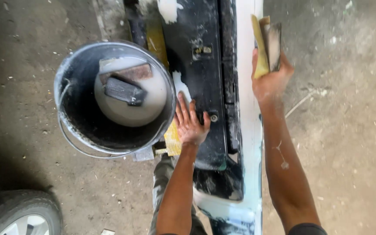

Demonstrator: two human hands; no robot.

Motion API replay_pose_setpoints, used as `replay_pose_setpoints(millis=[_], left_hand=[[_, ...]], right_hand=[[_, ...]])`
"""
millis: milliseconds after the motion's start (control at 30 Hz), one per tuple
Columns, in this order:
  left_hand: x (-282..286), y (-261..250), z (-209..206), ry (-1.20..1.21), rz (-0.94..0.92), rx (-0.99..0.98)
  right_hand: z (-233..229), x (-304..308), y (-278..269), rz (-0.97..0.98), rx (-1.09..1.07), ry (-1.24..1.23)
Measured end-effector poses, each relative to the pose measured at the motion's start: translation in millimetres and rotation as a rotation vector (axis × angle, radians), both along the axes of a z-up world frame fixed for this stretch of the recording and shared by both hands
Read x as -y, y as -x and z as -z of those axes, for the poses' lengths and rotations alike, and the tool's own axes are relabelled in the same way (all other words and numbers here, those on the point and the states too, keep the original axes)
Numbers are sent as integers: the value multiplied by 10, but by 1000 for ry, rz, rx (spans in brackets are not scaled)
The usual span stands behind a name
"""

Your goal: The person sands a white car bumper using a sanding block, working on the surface and edges. They repeatedly dip the sanding block into a bucket of water to wet it and continue sanding different sections of the bumper.

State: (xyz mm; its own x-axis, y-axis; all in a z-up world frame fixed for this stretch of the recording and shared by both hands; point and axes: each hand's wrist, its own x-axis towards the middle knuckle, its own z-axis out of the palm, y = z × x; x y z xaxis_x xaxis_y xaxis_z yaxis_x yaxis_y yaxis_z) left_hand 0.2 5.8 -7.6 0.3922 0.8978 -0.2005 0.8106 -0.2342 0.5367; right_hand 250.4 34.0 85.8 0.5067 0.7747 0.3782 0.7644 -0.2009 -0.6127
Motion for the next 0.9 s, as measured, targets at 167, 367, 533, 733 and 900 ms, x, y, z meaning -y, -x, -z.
replay_pose_setpoints(millis=[167,367,533,733,900], left_hand=[[-127,-63,-28,-55,13,-32],[-114,-71,-9,3,38,-81],[-36,-30,-8,-28,12,-22],[-155,-102,15,14,30,-80],[-89,-81,-15,-61,33,-47]], right_hand=[[-121,992,556,111,69,172],[184,290,-36,24,116,101],[68,214,4,105,-97,122],[236,370,15,-8,82,-28],[152,-388,-397,46,4,63]])
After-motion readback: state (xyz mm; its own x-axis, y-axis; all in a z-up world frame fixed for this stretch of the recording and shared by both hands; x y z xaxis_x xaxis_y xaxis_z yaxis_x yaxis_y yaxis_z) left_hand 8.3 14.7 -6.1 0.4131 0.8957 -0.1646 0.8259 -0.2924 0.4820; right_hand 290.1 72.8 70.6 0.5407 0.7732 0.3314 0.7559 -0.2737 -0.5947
